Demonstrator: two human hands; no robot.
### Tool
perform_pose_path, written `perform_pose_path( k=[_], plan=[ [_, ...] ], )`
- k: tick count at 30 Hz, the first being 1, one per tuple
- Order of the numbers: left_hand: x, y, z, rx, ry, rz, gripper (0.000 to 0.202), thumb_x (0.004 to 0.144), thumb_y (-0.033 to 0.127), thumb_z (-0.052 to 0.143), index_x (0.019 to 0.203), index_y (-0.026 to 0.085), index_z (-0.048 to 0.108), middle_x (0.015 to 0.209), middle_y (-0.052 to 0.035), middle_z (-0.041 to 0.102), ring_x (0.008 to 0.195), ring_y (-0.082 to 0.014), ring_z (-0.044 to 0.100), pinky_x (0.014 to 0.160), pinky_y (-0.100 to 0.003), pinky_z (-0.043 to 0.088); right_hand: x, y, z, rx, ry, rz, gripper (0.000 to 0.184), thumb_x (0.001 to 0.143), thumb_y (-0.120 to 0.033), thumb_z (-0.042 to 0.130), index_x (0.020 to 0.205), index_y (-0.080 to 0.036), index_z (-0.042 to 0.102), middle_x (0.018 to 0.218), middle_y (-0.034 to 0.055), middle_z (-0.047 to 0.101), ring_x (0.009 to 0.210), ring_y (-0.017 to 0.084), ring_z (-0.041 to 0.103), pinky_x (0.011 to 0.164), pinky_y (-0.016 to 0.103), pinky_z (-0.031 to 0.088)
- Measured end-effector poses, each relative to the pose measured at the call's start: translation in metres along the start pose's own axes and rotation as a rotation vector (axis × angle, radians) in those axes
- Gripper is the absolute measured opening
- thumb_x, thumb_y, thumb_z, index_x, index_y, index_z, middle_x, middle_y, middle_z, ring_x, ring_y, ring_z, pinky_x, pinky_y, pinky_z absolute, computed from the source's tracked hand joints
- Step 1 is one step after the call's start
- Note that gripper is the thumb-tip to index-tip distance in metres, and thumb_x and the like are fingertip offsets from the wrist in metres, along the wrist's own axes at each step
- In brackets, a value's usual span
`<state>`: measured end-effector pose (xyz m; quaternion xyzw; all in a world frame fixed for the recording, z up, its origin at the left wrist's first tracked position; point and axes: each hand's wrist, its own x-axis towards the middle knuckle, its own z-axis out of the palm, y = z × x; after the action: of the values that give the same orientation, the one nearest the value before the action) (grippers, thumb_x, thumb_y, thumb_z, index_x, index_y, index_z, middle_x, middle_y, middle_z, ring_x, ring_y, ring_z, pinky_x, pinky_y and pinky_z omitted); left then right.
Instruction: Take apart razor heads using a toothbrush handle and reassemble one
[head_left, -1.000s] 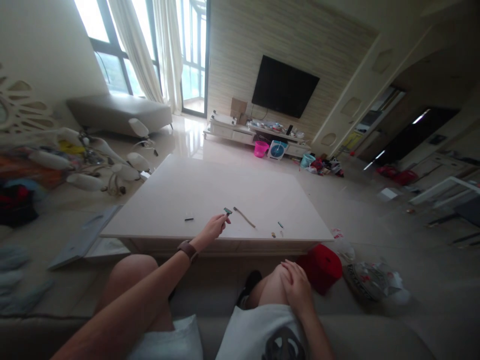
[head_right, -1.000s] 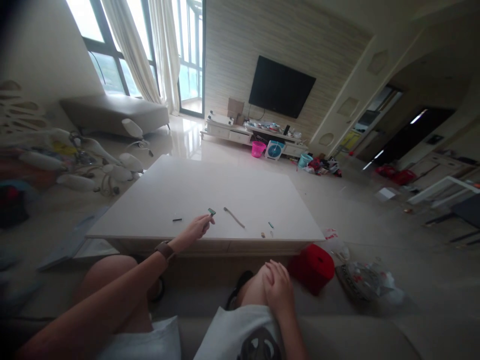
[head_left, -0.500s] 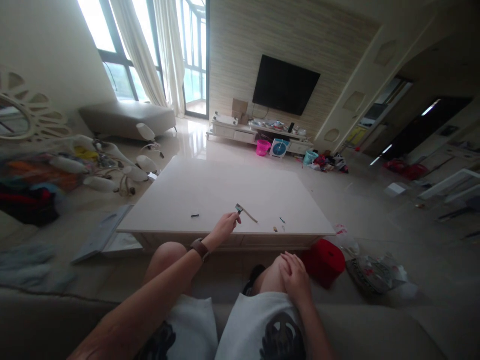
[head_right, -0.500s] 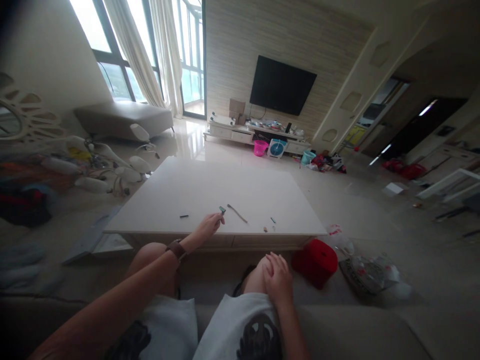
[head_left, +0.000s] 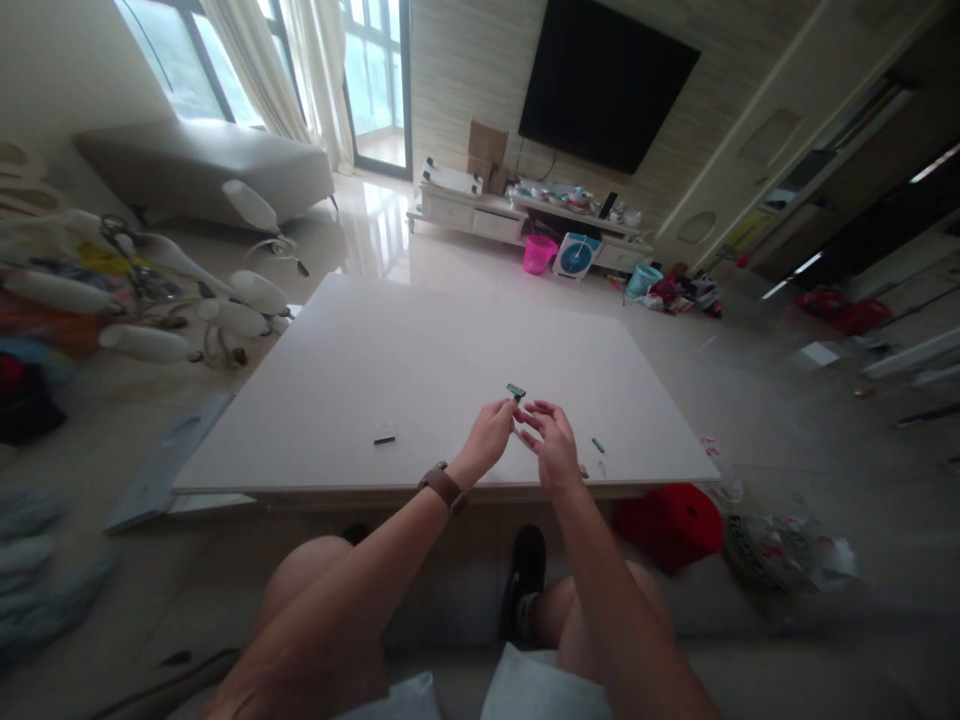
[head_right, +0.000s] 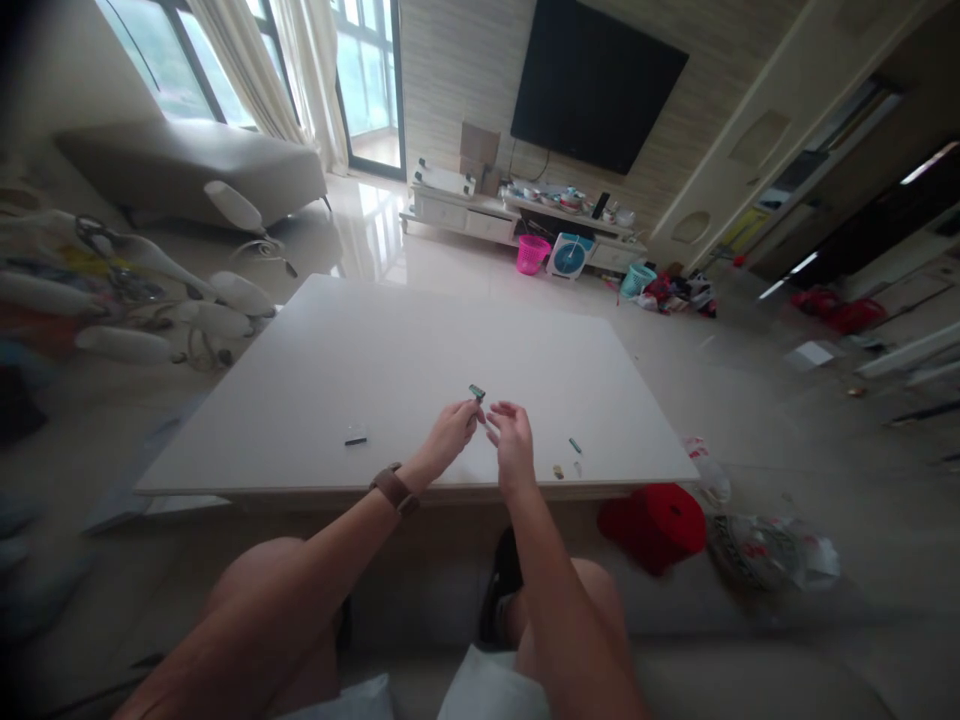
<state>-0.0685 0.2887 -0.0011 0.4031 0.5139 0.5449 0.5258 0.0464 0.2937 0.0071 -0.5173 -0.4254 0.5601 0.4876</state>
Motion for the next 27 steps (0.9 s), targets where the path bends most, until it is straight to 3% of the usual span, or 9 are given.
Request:
perform_pose_path(
  k=[2, 7, 10, 14, 19, 27],
  plan=[
    [0.011, -0.006, -0.012, -0.077, 0.041, -0.054, 0.028, 0.088, 0.037, 0.045, 0.068, 0.018, 0.051, 0.053, 0.0045, 0.038, 0.049, -0.0089, 0.034, 0.048, -0.021, 0.027, 0.02, 0.017, 0.033, 0.088, -0.067, 0.103, 0.034, 0.076, -0.042, 0.062, 0.104, -0.024, 0.057, 0.101, 0.001, 0.069, 0.093, 0.019, 0.065, 0.073, 0.029, 0.052],
    [0.041, -0.016, -0.037, -0.235, 0.121, -0.222, 0.028, 0.091, 0.029, 0.042, 0.064, 0.019, 0.042, 0.051, 0.0051, 0.035, 0.045, -0.0076, 0.03, 0.046, -0.022, 0.025, 0.047, 0.053, 0.076, 0.066, -0.203, 0.02, 0.027, 0.084, -0.043, 0.055, 0.102, -0.024, 0.063, 0.088, -0.0036, 0.067, 0.08, 0.014, 0.061, 0.069, 0.024, 0.048],
    [0.061, -0.017, -0.049, -0.198, 0.184, -0.239, 0.029, 0.092, 0.027, 0.044, 0.064, 0.018, 0.045, 0.052, 0.0043, 0.037, 0.047, -0.0087, 0.033, 0.047, -0.023, 0.027, 0.062, 0.06, 0.095, 0.131, -0.183, 0.1, 0.027, 0.082, -0.041, 0.056, 0.102, -0.024, 0.064, 0.088, -0.0038, 0.067, 0.083, 0.014, 0.061, 0.069, 0.023, 0.048],
    [0.08, -0.023, -0.055, -0.009, 0.287, -0.212, 0.031, 0.093, 0.022, 0.042, 0.065, 0.016, 0.055, 0.062, -0.0017, 0.055, 0.063, -0.0132, 0.048, 0.06, -0.025, 0.038, 0.076, 0.069, 0.117, 0.255, -0.048, 0.208, 0.028, 0.077, -0.041, 0.058, 0.097, -0.022, 0.063, 0.088, -0.0032, 0.067, 0.089, 0.014, 0.062, 0.077, 0.023, 0.05],
    [0.081, -0.032, -0.049, 0.15, 0.322, -0.208, 0.033, 0.094, 0.022, 0.043, 0.068, 0.016, 0.061, 0.078, -0.0068, 0.066, 0.075, -0.0164, 0.056, 0.07, -0.027, 0.04, 0.076, 0.078, 0.122, 0.399, 0.071, 0.286, 0.027, 0.071, -0.037, 0.06, 0.092, -0.02, 0.06, 0.084, -0.0034, 0.067, 0.085, 0.014, 0.064, 0.079, 0.024, 0.052],
    [0.056, -0.028, -0.027, 0.096, 0.318, -0.141, 0.036, 0.094, 0.019, 0.042, 0.062, 0.016, 0.057, 0.069, -0.0051, 0.063, 0.07, -0.0147, 0.053, 0.066, -0.026, 0.039, 0.051, 0.063, 0.102, 0.449, 0.052, 0.243, 0.022, 0.07, -0.033, 0.06, 0.088, -0.02, 0.059, 0.079, -0.0054, 0.064, 0.08, 0.011, 0.061, 0.073, 0.021, 0.05]
  ],
)
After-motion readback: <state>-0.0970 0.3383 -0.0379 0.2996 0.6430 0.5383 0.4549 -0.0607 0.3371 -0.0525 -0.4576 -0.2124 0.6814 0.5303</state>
